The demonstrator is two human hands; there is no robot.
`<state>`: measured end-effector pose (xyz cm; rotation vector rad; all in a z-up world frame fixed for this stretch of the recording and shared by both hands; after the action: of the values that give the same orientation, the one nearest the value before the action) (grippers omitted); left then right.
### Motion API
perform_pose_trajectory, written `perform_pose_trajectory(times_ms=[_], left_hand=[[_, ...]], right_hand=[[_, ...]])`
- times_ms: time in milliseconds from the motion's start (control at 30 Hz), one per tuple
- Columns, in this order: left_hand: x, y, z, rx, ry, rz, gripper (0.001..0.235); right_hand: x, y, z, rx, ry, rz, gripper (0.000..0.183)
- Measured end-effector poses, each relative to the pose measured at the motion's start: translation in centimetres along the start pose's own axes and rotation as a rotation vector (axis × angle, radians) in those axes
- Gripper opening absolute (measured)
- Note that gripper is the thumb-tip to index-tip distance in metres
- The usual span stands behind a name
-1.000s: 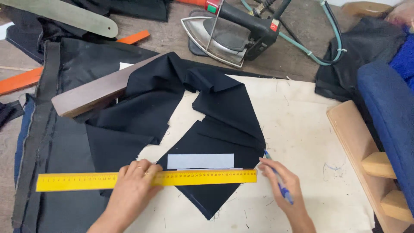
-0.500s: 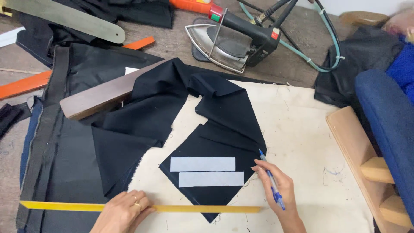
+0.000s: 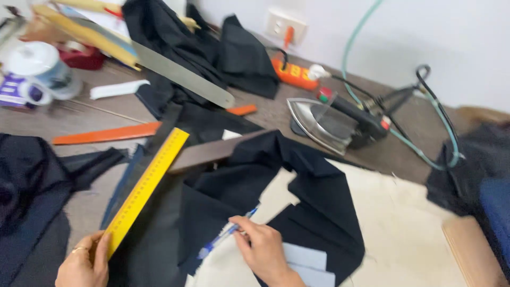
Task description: Measuring and cutting fabric pieces using a ruler, pen, and scissors.
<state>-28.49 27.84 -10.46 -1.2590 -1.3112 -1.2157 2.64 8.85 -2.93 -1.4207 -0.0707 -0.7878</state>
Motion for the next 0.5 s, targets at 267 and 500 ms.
perform_pose_trajectory(times_ms=[267,500], left_hand=[[-1.5,0.0,5.3,-0.065,0.141,-0.025,0.032],[-9.0,10.5,1.2,-0.688,-0.122,-0.281,0.054]], right_hand=[[-5.7,-3.8,7.6,0.045,-0.084,0.083,0.027],[-6.2,-4.2,8.8,-0.016,-0.132,0.054,0.030]])
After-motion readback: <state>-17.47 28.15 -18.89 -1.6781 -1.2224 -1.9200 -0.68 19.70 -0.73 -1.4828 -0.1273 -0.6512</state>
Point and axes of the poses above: each hand's wrist, its own z-axis towards the middle knuckle, its own x-axis out of the back of the hand, y = z × x, the point moved 3 cm from there along z, towards the middle knuckle, and after that the axes turned 14 degrees about z, right-handed, at the moved point
